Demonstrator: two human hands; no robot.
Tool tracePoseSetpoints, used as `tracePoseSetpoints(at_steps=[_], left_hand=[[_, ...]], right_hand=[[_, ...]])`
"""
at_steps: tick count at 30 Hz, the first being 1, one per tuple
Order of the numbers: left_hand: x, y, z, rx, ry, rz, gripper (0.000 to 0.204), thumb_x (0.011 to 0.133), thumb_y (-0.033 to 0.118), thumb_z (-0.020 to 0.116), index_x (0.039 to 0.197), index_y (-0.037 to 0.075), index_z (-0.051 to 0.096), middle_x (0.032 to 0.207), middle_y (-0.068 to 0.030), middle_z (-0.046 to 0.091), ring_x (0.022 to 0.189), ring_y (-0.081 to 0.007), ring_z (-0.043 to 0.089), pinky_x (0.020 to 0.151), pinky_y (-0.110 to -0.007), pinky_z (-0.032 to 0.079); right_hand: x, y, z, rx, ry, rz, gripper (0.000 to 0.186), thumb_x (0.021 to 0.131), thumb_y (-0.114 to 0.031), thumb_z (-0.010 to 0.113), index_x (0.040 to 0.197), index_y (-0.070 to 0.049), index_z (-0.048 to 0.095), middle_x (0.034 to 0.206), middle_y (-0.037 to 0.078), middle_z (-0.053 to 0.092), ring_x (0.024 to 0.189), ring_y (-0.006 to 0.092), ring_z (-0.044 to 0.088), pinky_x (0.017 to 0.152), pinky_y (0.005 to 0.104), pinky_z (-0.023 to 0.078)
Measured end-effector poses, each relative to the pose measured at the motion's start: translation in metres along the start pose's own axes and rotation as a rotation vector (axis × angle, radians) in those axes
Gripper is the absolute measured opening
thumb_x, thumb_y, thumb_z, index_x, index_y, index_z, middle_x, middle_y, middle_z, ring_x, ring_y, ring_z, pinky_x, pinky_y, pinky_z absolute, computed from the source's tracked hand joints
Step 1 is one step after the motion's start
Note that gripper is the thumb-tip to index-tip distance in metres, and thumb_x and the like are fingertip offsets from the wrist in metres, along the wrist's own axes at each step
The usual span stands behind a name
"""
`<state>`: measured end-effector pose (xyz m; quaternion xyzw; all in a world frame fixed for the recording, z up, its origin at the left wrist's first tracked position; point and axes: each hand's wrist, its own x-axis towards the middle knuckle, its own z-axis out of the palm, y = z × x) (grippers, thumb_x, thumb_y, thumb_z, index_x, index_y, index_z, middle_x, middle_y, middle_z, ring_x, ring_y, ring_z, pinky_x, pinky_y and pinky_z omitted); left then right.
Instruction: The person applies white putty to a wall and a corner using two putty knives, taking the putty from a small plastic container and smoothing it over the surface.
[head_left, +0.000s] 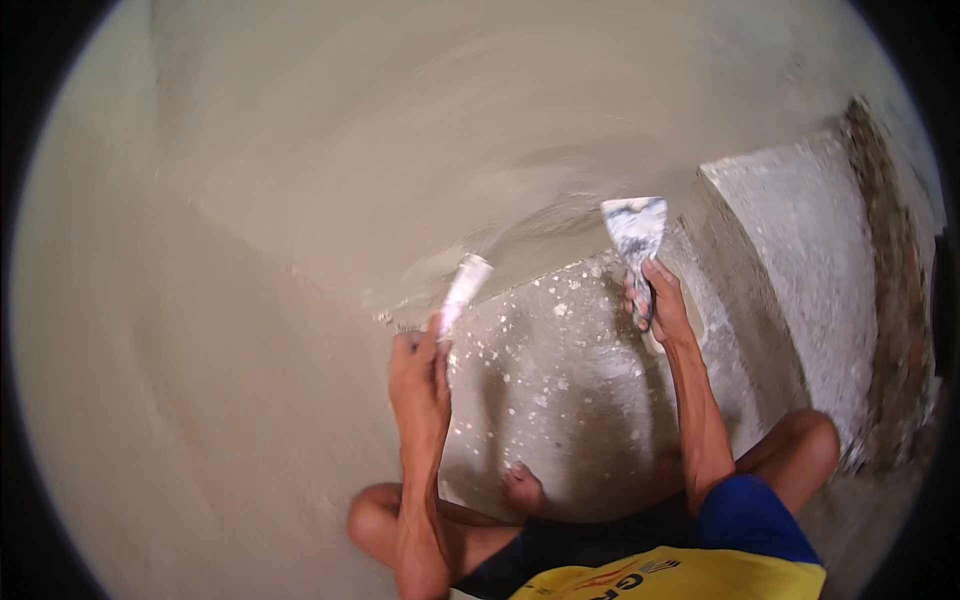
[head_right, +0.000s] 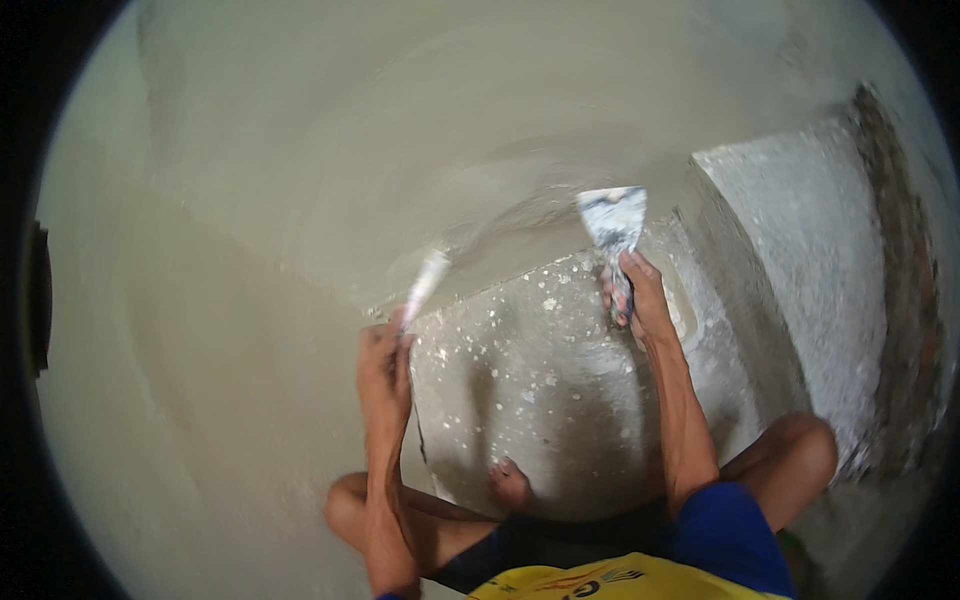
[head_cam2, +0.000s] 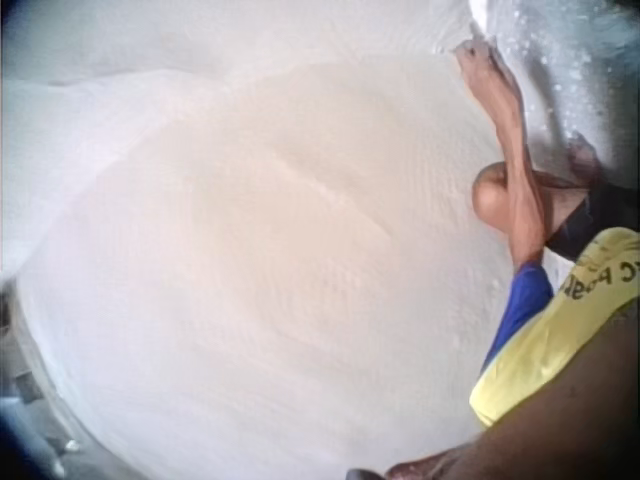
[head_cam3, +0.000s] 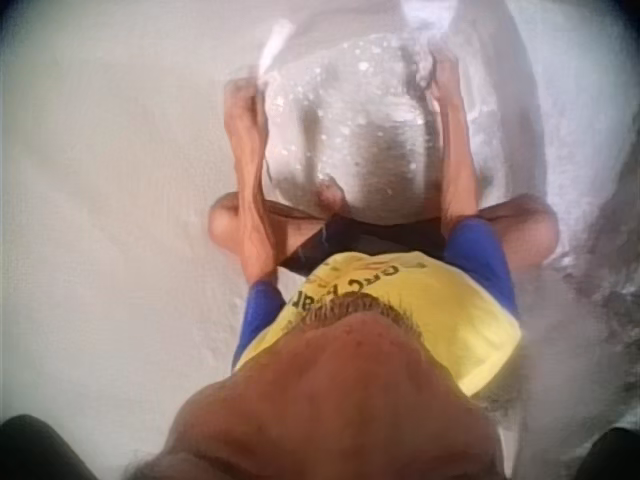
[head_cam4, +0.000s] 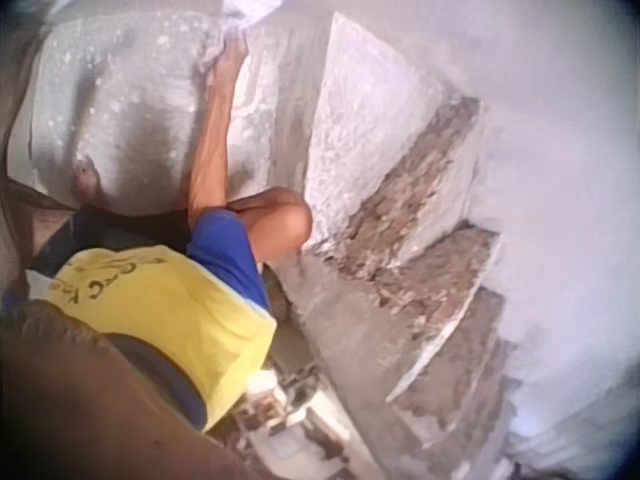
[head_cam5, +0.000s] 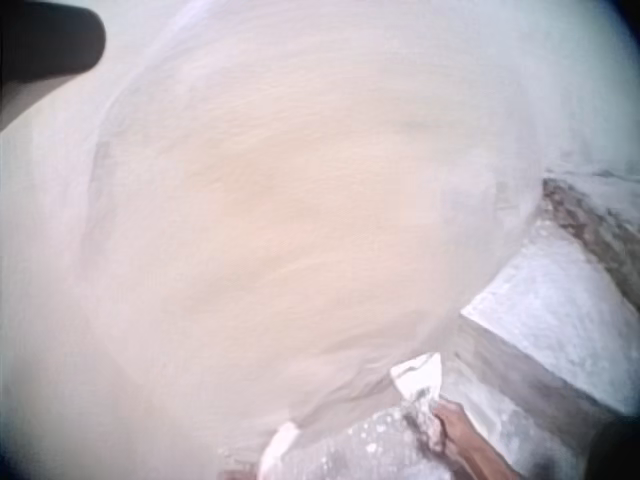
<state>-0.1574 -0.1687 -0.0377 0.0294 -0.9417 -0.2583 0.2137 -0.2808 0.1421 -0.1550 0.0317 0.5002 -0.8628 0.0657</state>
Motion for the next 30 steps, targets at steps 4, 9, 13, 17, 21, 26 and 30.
tracePoseSetpoints(at_steps=[4, 9, 13, 17, 21, 26, 30], left_hand=[[-0.002, 0.042, -0.045, -0.25, 0.119, -0.027, 0.027, 0.103, 0.013, 0.054, 0.123, -0.002, 0.063, 0.095, -0.0023, 0.054, 0.082, -0.0116, 0.047, 0.075, -0.026, 0.041], [-0.006, 0.056, -0.056, -0.345, 0.256, -0.016, 0.023, 0.103, 0.014, 0.053, 0.116, -0.004, 0.061, 0.096, -0.0022, 0.052, 0.085, -0.0103, 0.045, 0.077, -0.025, 0.04], [-0.01, 0.047, -0.064, -0.285, 0.233, 0.035, 0.024, 0.103, 0.015, 0.053, 0.114, -0.004, 0.062, 0.096, -0.0025, 0.052, 0.085, -0.0106, 0.045, 0.076, -0.024, 0.039], [-0.02, 0.037, -0.07, -0.289, 0.25, 0.014, 0.026, 0.1, 0.013, 0.055, 0.12, -0.003, 0.059, 0.098, -0.0073, 0.054, 0.088, -0.016, 0.049, 0.076, -0.028, 0.041], [-0.018, 0.032, -0.07, -0.215, 0.213, 0.067, 0.023, 0.102, 0.017, 0.054, 0.098, -0.004, 0.06, 0.094, -0.0057, 0.053, 0.084, -0.0132, 0.046, 0.073, -0.026, 0.039], [-0.011, 0.031, -0.059, -0.243, 0.22, 0.061, 0.023, 0.102, 0.018, 0.055, 0.097, -0.004, 0.061, 0.093, -0.0055, 0.053, 0.083, -0.0127, 0.047, 0.071, -0.025, 0.038], [-0.009, 0.027, -0.061, -0.32, 0.17, -0.031, 0.037, 0.099, 0.009, 0.056, 0.133, -0.004, 0.058, 0.1, -0.0128, 0.057, 0.091, -0.0209, 0.053, 0.078, -0.033, 0.044]], right_hand=[[0.016, 0.061, 0.016, 0.012, 0.268, -0.096, 0.031, 0.103, -0.034, 0.053, 0.114, -0.006, 0.058, 0.073, 0.004, 0.06, 0.051, 0.0106, 0.056, 0.035, 0.0248, 0.046], [0.034, 0.115, 0.066, 0.045, 0.365, -0.178, 0.044, 0.103, -0.023, 0.049, 0.145, -0.01, 0.046, 0.091, 0.01, 0.06, 0.058, 0.0181, 0.058, 0.048, 0.0335, 0.053], [0.047, 0.138, 0.067, -0.786, 0.369, -0.584, 0.069, 0.092, -0.013, 0.064, 0.154, -0.012, 0.034, 0.102, 0.021, 0.058, 0.097, 0.0402, 0.059, 0.085, 0.0456, 0.05], [0.061, 0.152, 0.045, -0.867, 0.408, -0.528, 0.076, 0.086, -0.015, 0.073, 0.15, -0.003, 0.035, 0.112, 0.021, 0.06, 0.101, 0.0394, 0.06, 0.085, 0.0466, 0.049], [0.071, 0.167, 0.029, -1.082, 0.427, -0.612, 0.068, 0.087, -0.016, 0.071, 0.144, -0.001, 0.038, 0.112, 0.023, 0.06, 0.102, 0.0391, 0.06, 0.088, 0.0438, 0.049], [0.06, 0.186, 0.068, -0.758, 0.37, -0.334, 0.061, 0.093, -0.019, 0.066, 0.144, 0.0, 0.039, 0.109, 0.019, 0.064, 0.093, 0.031, 0.065, 0.082, 0.04, 0.054], [0.028, 0.169, 0.142, 0.064, 0.18, -0.167, 0.058, 0.1, -0.022, 0.06, 0.148, -0.004, 0.033, 0.103, 0.01, 0.061, 0.082, 0.0197, 0.063, 0.064, 0.0288, 0.055]])
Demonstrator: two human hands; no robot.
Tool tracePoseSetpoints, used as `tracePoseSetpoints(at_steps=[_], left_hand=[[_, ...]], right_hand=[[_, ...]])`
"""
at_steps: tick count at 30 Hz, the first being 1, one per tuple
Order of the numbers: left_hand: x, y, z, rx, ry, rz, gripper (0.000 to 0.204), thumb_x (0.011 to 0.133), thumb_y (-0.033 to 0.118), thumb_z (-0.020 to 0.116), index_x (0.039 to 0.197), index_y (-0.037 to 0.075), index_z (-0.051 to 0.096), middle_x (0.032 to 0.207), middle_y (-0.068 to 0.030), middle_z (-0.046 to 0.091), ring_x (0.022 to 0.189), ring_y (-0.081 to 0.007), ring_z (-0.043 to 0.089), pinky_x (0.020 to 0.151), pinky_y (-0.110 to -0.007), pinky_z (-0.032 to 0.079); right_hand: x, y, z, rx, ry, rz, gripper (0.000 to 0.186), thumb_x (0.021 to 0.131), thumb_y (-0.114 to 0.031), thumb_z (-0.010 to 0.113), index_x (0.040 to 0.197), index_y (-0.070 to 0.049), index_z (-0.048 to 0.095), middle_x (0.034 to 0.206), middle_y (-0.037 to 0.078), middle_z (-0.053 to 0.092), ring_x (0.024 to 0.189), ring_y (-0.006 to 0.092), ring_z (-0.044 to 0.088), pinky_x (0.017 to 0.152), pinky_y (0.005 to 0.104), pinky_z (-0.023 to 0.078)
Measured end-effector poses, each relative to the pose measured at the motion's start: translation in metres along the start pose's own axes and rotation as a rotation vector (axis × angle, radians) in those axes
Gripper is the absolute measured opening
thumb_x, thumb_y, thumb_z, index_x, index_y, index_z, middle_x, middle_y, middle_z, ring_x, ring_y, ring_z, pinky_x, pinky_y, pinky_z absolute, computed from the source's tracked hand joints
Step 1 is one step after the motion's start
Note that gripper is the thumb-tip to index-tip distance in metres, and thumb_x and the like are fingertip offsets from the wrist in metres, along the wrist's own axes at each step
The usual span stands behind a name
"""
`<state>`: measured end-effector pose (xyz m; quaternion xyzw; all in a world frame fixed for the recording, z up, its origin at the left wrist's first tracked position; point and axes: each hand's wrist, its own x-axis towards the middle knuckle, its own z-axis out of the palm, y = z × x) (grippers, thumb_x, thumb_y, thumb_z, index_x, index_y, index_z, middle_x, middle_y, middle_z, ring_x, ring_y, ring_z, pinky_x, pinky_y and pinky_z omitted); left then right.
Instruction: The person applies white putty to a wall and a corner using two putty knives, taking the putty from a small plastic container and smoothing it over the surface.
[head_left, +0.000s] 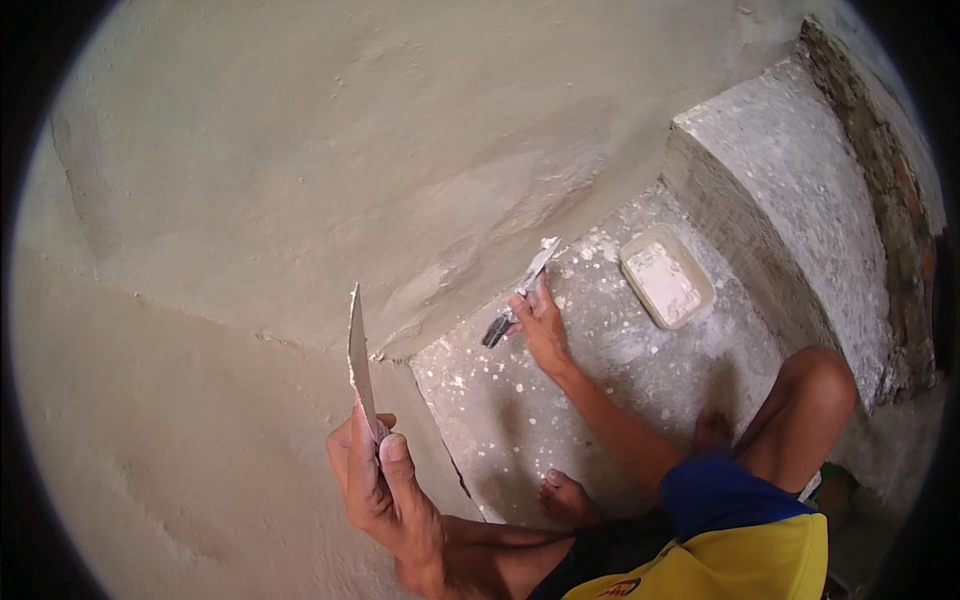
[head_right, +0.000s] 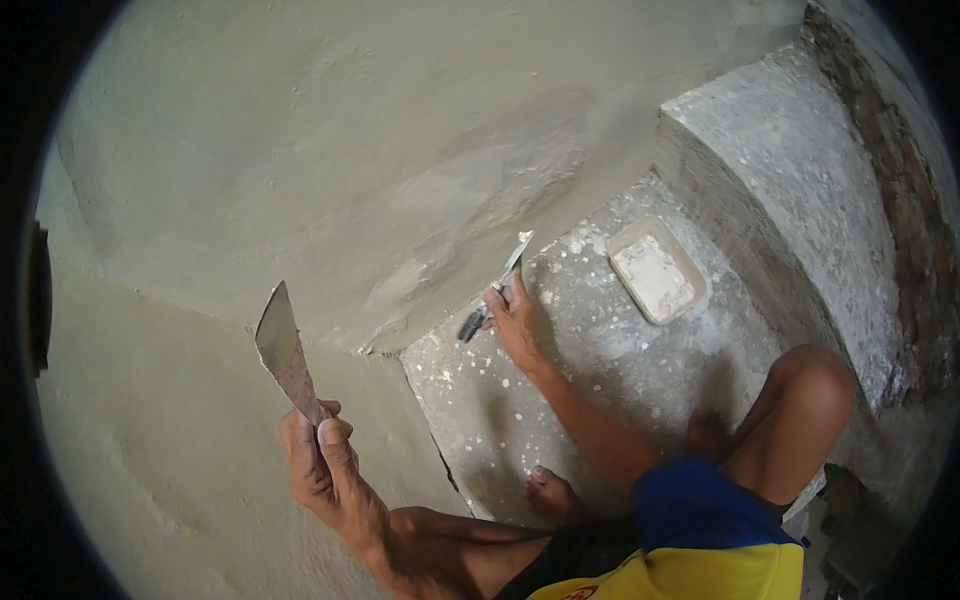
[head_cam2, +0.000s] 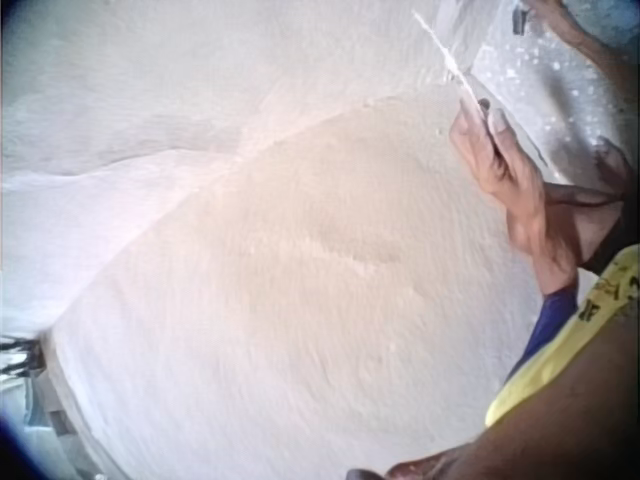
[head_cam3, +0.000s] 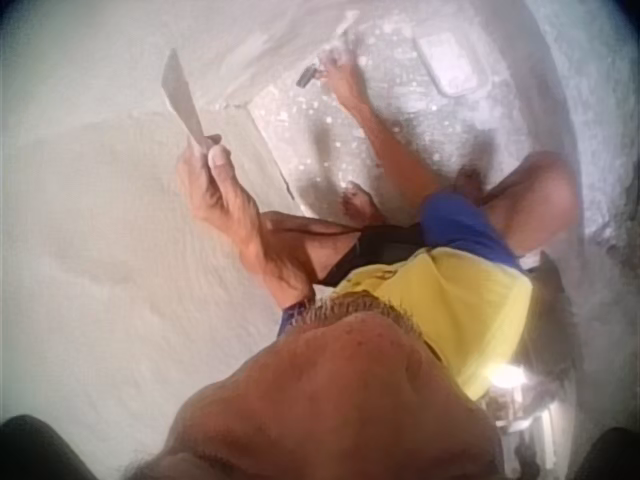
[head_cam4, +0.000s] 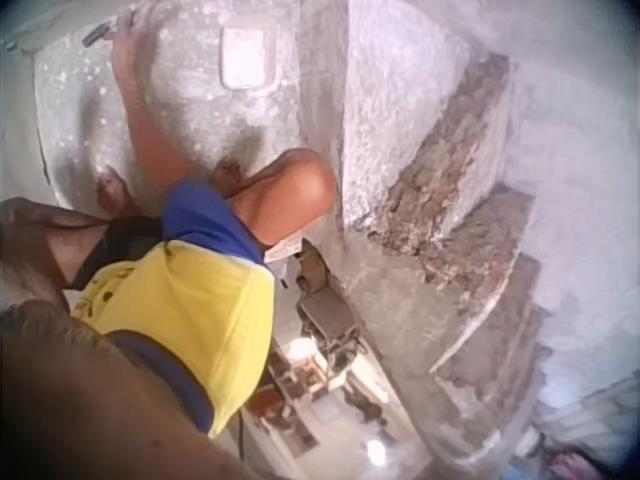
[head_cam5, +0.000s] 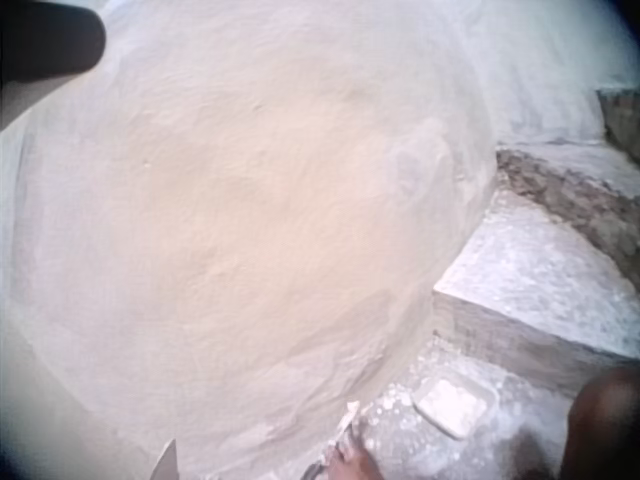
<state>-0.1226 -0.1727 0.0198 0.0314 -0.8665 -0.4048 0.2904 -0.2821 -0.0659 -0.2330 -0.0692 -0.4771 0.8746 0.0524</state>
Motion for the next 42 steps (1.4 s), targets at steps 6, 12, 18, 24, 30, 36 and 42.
tracePoseSetpoints(at_steps=[6, 12, 18, 24, 30, 36, 42], left_hand=[[0.004, -0.005, -0.005, -0.032, 0.036, -0.081, 0.037, 0.098, 0.003, 0.054, 0.134, -0.004, 0.058, 0.102, -0.0114, 0.056, 0.092, -0.0182, 0.052, 0.077, -0.029, 0.043], [0.009, -0.015, 0.0, -0.071, 0.024, -0.042, 0.036, 0.099, 0.004, 0.054, 0.134, -0.003, 0.058, 0.103, -0.0096, 0.056, 0.089, -0.0154, 0.051, 0.076, -0.027, 0.043], [0.008, -0.013, -0.005, -0.125, 0.095, -0.113, 0.029, 0.101, 0.007, 0.053, 0.124, -0.006, 0.061, 0.101, -0.0083, 0.056, 0.086, -0.0138, 0.049, 0.074, -0.026, 0.042], [0.011, -0.008, -0.005, -0.135, 0.206, -0.153, 0.022, 0.102, 0.011, 0.053, 0.111, -0.008, 0.06, 0.099, -0.0078, 0.056, 0.083, -0.0126, 0.049, 0.071, -0.026, 0.041], [0.011, -0.011, -0.007, -0.129, 0.179, -0.094, 0.024, 0.101, 0.012, 0.054, 0.112, -0.008, 0.061, 0.099, -0.0082, 0.056, 0.083, -0.0127, 0.049, 0.071, -0.026, 0.041], [0.01, -0.007, -0.003, -0.137, 0.148, -0.045, 0.025, 0.101, 0.012, 0.054, 0.113, -0.009, 0.062, 0.098, -0.0083, 0.056, 0.084, -0.013, 0.05, 0.071, -0.026, 0.041], [0.012, -0.011, 0.0, -0.095, 0.141, -0.125, 0.027, 0.102, 0.013, 0.054, 0.117, -0.007, 0.062, 0.1, -0.0078, 0.056, 0.084, -0.0131, 0.05, 0.073, -0.025, 0.042]], right_hand=[[0.008, -0.041, 0.021, 0.578, 0.028, 0.209, 0.032, 0.103, -0.023, 0.051, 0.129, -0.004, 0.05, 0.087, 0.008, 0.058, 0.07, 0.013, 0.058, 0.055, 0.0274, 0.052], [0.019, -0.045, 0.035, 0.662, 0.06, 0.238, 0.028, 0.102, -0.027, 0.055, 0.121, -0.006, 0.049, 0.087, 0.006, 0.056, 0.073, 0.0155, 0.057, 0.061, 0.0304, 0.052], [0.034, -0.057, 0.101, 0.592, 0.195, 0.229, 0.028, 0.102, -0.029, 0.056, 0.117, -0.008, 0.048, 0.089, 0.004, 0.055, 0.079, 0.0168, 0.06, 0.068, 0.0353, 0.058], [0.039, -0.08, 0.164, 0.43, 0.236, 0.233, 0.031, 0.102, -0.026, 0.058, 0.121, -0.004, 0.048, 0.093, 0.003, 0.054, 0.08, 0.0147, 0.06, 0.057, 0.0332, 0.059], [-0.035, -0.079, 0.13, 0.222, 0.031, 0.217, 0.04, 0.101, -0.02, 0.056, 0.135, -0.001, 0.045, 0.091, 0.004, 0.053, 0.075, 0.0144, 0.059, 0.053, 0.0336, 0.057], [0.02, -0.038, 0.051, 0.403, 0.17, 0.252, 0.022, 0.1, -0.02, 0.055, 0.117, -0.006, 0.054, 0.077, 0.003, 0.053, 0.065, 0.0132, 0.058, 0.055, 0.0308, 0.054], [0.011, -0.082, 0.097, 0.343, 0.113, 0.25, 0.027, 0.098, -0.021, 0.056, 0.12, -0.005, 0.056, 0.078, 0.001, 0.05, 0.064, 0.0111, 0.053, 0.054, 0.0291, 0.052]])
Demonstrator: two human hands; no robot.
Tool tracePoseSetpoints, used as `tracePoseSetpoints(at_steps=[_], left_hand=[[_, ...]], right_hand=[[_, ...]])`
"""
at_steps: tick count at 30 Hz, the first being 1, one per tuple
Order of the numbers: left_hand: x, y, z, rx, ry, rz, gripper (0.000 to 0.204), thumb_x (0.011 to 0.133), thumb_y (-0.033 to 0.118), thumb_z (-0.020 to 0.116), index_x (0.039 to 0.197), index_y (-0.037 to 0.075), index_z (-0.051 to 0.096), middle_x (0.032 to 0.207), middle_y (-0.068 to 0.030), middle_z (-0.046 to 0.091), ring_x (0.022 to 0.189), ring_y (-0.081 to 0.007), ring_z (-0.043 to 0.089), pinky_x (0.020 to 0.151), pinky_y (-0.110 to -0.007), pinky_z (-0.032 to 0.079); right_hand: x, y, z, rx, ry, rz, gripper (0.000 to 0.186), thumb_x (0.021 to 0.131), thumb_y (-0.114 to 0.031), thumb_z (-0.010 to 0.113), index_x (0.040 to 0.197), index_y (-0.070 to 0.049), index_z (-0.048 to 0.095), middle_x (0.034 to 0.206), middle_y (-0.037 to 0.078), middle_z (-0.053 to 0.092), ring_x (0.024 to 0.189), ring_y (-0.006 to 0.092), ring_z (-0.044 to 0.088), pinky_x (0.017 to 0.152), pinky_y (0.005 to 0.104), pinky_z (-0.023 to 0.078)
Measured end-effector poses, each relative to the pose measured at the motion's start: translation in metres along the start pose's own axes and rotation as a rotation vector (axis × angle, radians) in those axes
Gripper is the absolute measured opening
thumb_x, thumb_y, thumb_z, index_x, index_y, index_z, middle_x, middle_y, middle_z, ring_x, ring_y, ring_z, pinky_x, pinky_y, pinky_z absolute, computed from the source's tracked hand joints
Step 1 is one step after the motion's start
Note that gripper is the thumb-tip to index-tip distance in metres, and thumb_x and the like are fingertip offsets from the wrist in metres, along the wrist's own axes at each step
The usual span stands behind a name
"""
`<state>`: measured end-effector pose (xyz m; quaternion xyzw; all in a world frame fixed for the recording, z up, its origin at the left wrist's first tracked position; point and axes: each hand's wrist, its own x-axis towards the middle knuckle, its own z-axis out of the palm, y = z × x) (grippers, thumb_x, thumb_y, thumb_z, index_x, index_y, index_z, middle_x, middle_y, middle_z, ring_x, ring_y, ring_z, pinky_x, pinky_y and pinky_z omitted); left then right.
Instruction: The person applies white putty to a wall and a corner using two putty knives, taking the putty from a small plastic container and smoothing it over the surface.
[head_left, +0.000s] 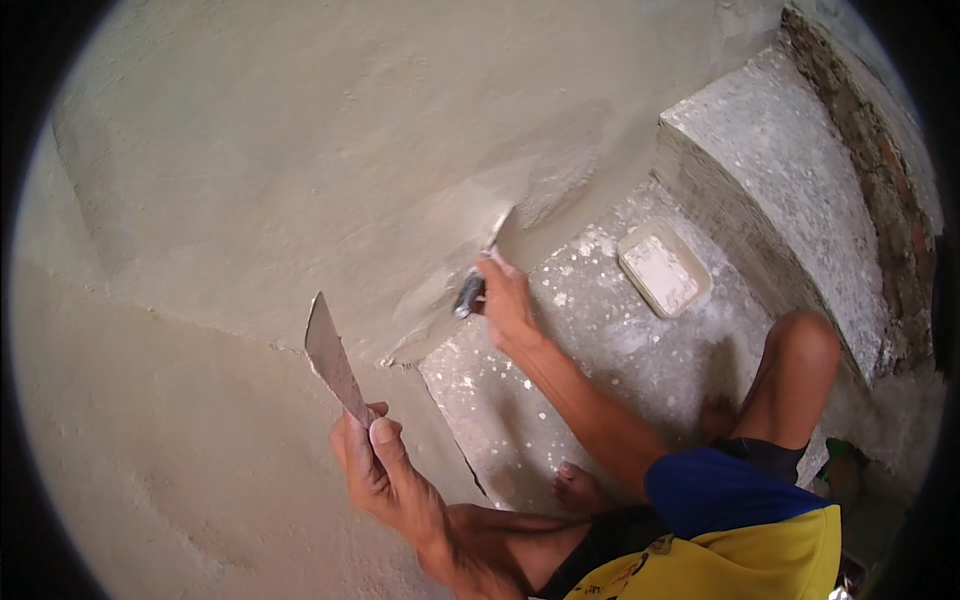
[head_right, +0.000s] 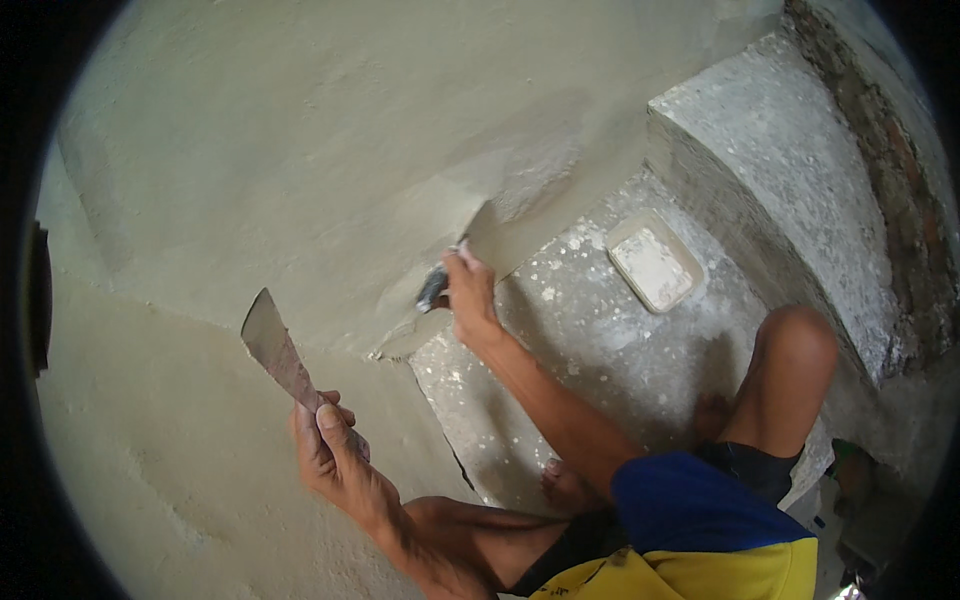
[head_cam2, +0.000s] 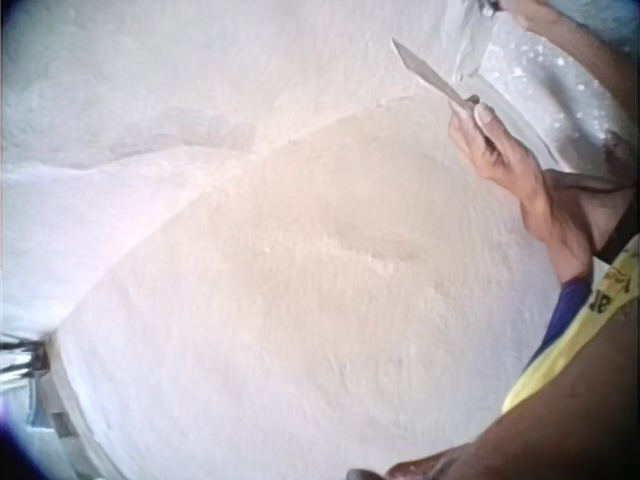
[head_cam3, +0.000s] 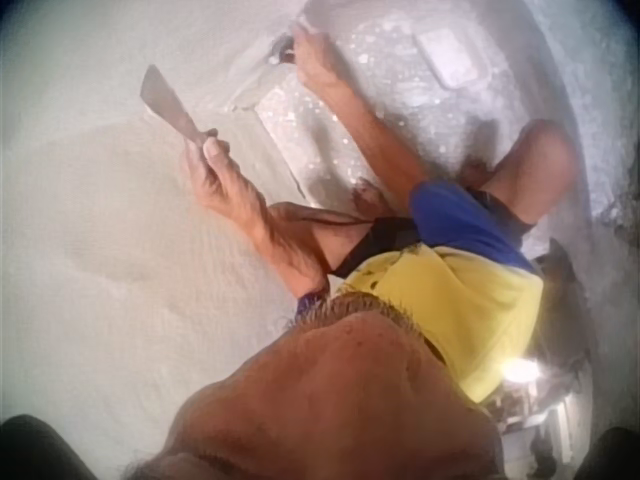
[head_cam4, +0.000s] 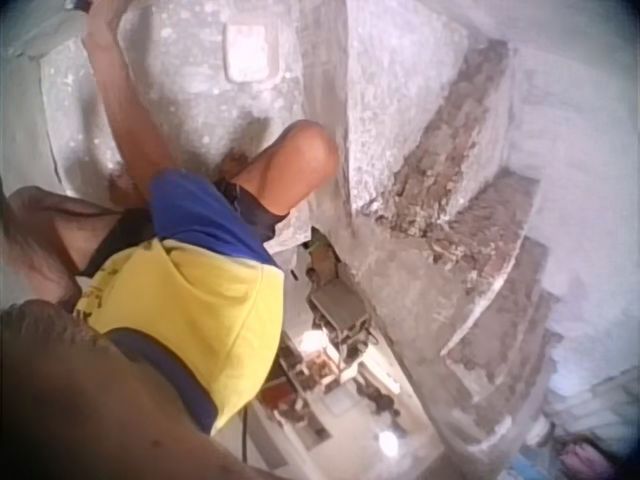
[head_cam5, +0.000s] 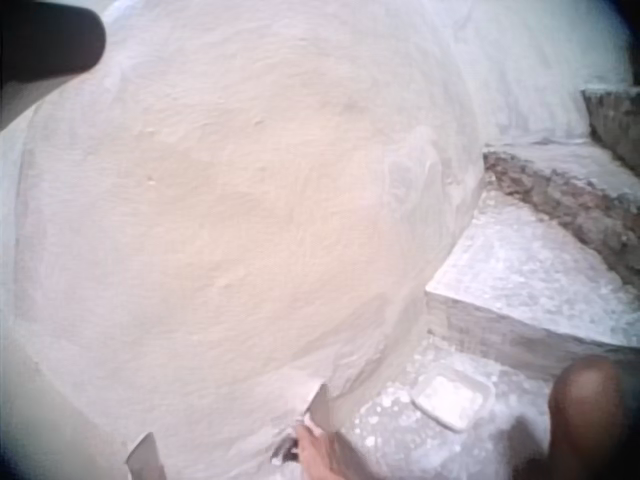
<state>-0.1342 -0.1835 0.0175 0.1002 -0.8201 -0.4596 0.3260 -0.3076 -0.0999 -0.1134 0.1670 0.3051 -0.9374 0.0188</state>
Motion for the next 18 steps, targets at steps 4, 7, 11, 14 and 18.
tracePoseSetpoints(at_steps=[4, 7, 11, 14, 18], left_hand=[[0.001, -0.004, 0.004, -0.026, -0.004, 0.024, 0.028, 0.102, 0.014, 0.054, 0.118, -0.007, 0.062, 0.101, -0.0072, 0.056, 0.084, -0.0126, 0.05, 0.073, -0.025, 0.042], [0.002, -0.003, -0.001, -0.044, 0.019, -0.054, 0.028, 0.102, 0.015, 0.054, 0.119, -0.007, 0.062, 0.101, -0.0067, 0.056, 0.084, -0.0123, 0.05, 0.073, -0.026, 0.042], [0.0, 0.0, -0.001, -0.024, -0.014, -0.006, 0.03, 0.102, 0.016, 0.055, 0.12, -0.007, 0.061, 0.101, -0.0067, 0.056, 0.084, -0.0123, 0.05, 0.073, -0.026, 0.042], [0.001, -0.001, 0.0, -0.038, -0.027, 0.037, 0.03, 0.102, 0.016, 0.055, 0.121, -0.006, 0.061, 0.101, -0.0067, 0.056, 0.084, -0.0124, 0.05, 0.074, -0.026, 0.042], [0.001, -0.004, 0.005, -0.047, -0.028, 0.051, 0.031, 0.102, 0.016, 0.055, 0.122, -0.006, 0.061, 0.101, -0.0066, 0.055, 0.085, -0.0125, 0.049, 0.075, -0.026, 0.042]], right_hand=[[-0.02, 0.011, -0.005, -0.031, -0.236, -0.007, 0.042, 0.1, -0.021, 0.056, 0.135, -0.001, 0.047, 0.081, 0.005, 0.055, 0.063, 0.0132, 0.058, 0.054, 0.0295, 0.053], [-0.029, 0.01, -0.029, 0.067, -0.137, 0.067, 0.043, 0.1, -0.022, 0.057, 0.137, -0.002, 0.044, 0.085, 0.007, 0.055, 0.065, 0.0153, 0.059, 0.055, 0.0316, 0.054], [0.003, 0.028, -0.05, 0.155, -0.04, 0.073, 0.045, 0.101, -0.026, 0.057, 0.138, -0.006, 0.041, 0.088, 0.006, 0.053, 0.077, 0.0187, 0.062, 0.068, 0.0371, 0.057], [0.023, 0.032, -0.028, 0.169, -0.007, 0.04, 0.044, 0.101, -0.028, 0.058, 0.137, -0.007, 0.042, 0.092, 0.004, 0.053, 0.081, 0.0183, 0.062, 0.072, 0.0374, 0.058], [0.031, 0.03, 0.027, 0.152, 0.023, -0.024, 0.044, 0.1, -0.026, 0.06, 0.136, -0.007, 0.044, 0.098, 0.002, 0.054, 0.086, 0.0146, 0.06, 0.069, 0.0355, 0.058]])
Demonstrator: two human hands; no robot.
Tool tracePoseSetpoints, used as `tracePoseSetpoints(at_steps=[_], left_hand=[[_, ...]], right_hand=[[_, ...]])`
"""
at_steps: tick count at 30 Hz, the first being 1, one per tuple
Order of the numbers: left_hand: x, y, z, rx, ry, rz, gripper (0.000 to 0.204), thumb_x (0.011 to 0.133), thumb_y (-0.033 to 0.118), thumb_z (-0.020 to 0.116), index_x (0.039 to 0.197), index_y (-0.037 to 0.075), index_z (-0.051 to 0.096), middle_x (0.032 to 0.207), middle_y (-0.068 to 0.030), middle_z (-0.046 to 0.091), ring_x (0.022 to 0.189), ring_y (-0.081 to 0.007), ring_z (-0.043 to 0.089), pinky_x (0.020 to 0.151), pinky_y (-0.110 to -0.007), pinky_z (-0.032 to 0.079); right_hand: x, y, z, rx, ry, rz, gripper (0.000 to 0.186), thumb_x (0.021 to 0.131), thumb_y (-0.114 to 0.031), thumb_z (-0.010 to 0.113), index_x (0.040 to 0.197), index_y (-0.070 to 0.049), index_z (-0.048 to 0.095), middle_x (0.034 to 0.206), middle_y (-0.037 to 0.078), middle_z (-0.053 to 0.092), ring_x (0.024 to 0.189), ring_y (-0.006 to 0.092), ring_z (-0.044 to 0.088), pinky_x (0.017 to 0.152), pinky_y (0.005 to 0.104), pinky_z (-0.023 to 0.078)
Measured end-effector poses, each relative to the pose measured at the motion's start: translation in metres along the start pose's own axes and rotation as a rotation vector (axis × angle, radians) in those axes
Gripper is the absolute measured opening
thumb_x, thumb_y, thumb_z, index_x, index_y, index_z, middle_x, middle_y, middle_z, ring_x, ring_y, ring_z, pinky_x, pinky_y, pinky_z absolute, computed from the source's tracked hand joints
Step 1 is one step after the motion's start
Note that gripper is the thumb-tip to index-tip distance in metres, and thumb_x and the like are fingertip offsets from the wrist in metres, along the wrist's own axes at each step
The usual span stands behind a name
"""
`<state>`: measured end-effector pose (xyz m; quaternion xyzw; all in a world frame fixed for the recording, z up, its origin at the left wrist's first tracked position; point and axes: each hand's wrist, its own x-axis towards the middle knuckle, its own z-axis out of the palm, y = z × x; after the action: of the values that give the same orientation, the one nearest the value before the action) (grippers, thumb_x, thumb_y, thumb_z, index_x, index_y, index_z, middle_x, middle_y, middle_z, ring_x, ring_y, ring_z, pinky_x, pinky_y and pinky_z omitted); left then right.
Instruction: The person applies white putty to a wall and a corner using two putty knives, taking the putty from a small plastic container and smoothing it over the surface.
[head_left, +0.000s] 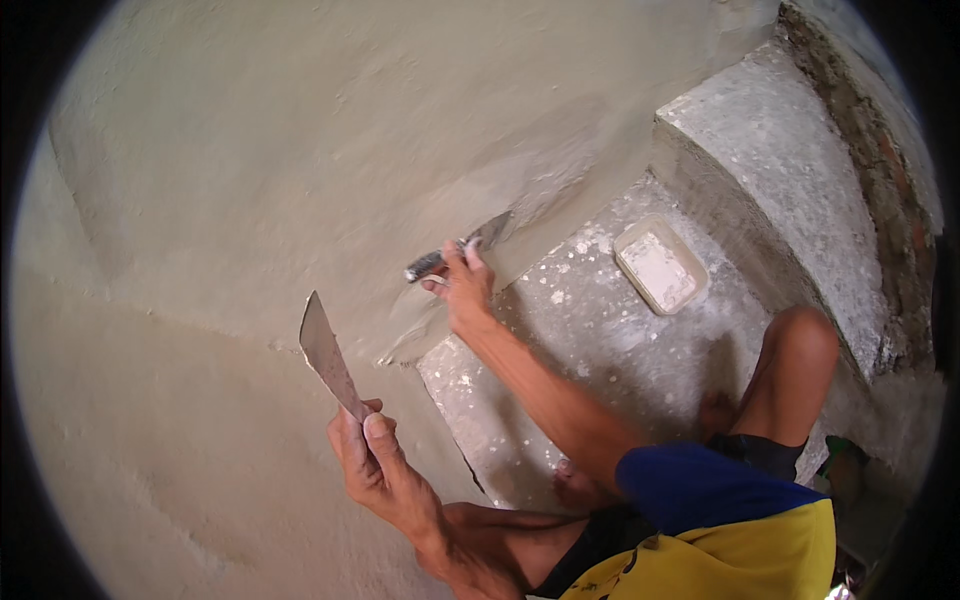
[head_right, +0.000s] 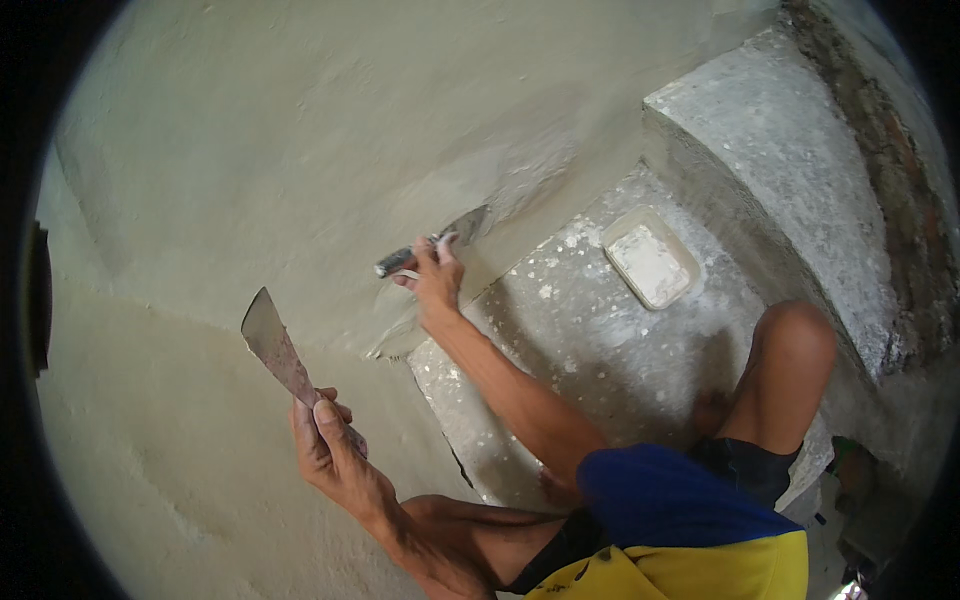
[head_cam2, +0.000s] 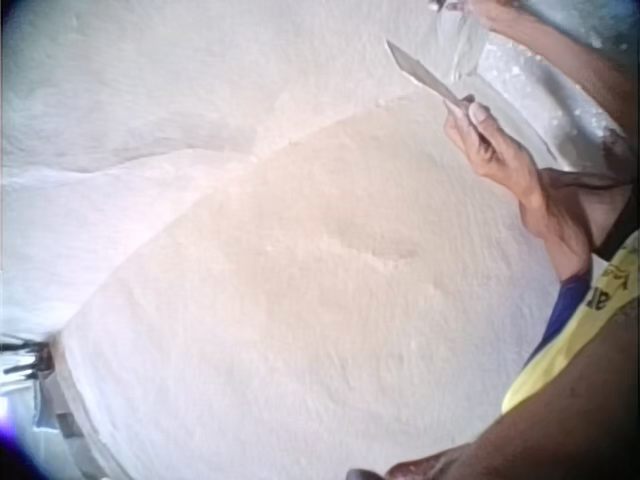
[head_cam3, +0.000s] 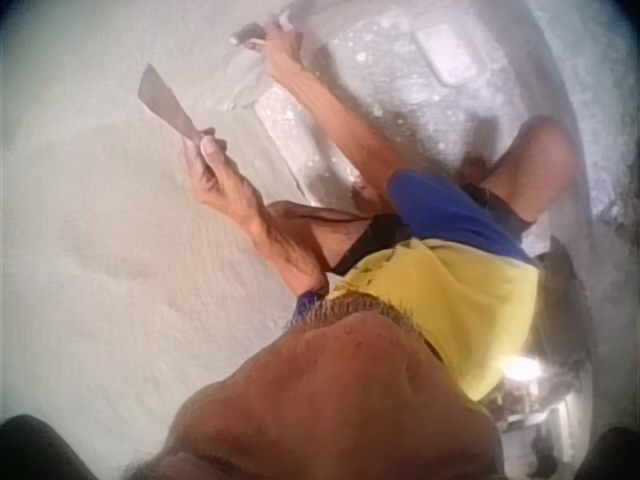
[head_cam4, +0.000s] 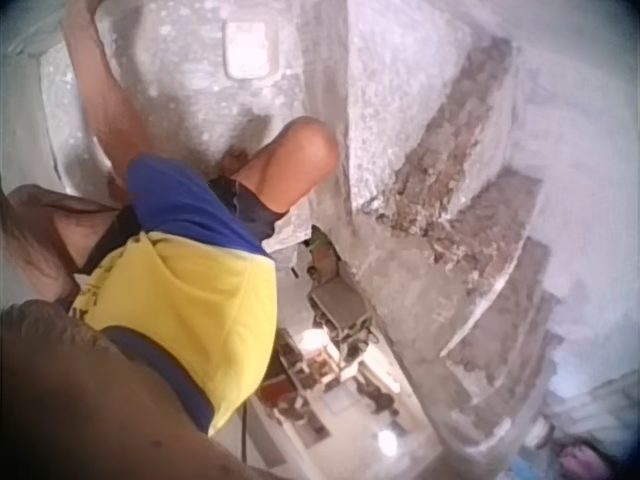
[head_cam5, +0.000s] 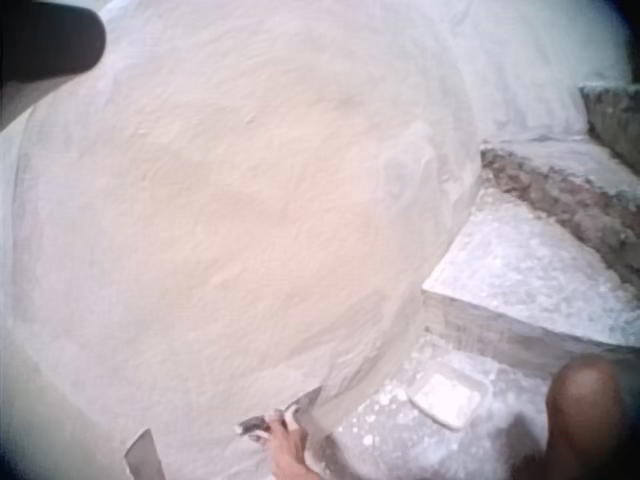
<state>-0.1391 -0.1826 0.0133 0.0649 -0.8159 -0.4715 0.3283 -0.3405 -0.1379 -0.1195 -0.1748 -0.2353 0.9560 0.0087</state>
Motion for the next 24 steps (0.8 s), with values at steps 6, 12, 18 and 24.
tracePoseSetpoints(at_steps=[6, 12, 18, 24], left_hand=[[-0.001, 0.0, -0.006, -0.013, 0.008, -0.114, 0.031, 0.102, 0.017, 0.055, 0.121, -0.006, 0.061, 0.101, -0.0064, 0.055, 0.085, -0.0125, 0.049, 0.076, -0.026, 0.042], [0.0, 0.007, 0.004, -0.003, -0.015, -0.049, 0.03, 0.102, 0.016, 0.055, 0.12, -0.007, 0.061, 0.1, -0.0064, 0.055, 0.084, -0.0124, 0.048, 0.075, -0.026, 0.042], [0.001, 0.002, 0.006, 0.024, -0.031, -0.047, 0.03, 0.102, 0.016, 0.054, 0.12, -0.007, 0.061, 0.1, -0.0066, 0.055, 0.085, -0.0125, 0.049, 0.075, -0.026, 0.042], [0.001, 0.002, 0.007, 0.003, -0.008, -0.078, 0.031, 0.102, 0.016, 0.055, 0.123, -0.006, 0.061, 0.101, -0.0069, 0.055, 0.085, -0.0127, 0.049, 0.076, -0.026, 0.042]], right_hand=[[-0.06, -0.015, -0.016, -0.062, -0.228, 0.083, 0.042, 0.1, -0.023, 0.06, 0.136, -0.006, 0.046, 0.094, 0.002, 0.055, 0.082, 0.013, 0.059, 0.066, 0.0333, 0.058], [0.005, -0.015, -0.085, 0.258, 0.069, 0.074, 0.025, 0.096, -0.021, 0.064, 0.113, -0.006, 0.054, 0.086, 0.006, 0.058, 0.08, 0.0179, 0.061, 0.069, 0.0344, 0.056], [-0.008, -0.021, -0.045, 0.087, -0.07, 0.028, 0.016, 0.092, -0.027, 0.064, 0.101, -0.016, 0.058, 0.082, -0.001, 0.055, 0.073, 0.0122, 0.059, 0.06, 0.0347, 0.053], [-0.052, -0.051, -0.068, 0.135, -0.211, 0.17, 0.024, 0.094, -0.023, 0.06, 0.115, -0.013, 0.053, 0.088, 0.004, 0.058, 0.067, 0.0116, 0.056, 0.051, 0.0261, 0.049]])
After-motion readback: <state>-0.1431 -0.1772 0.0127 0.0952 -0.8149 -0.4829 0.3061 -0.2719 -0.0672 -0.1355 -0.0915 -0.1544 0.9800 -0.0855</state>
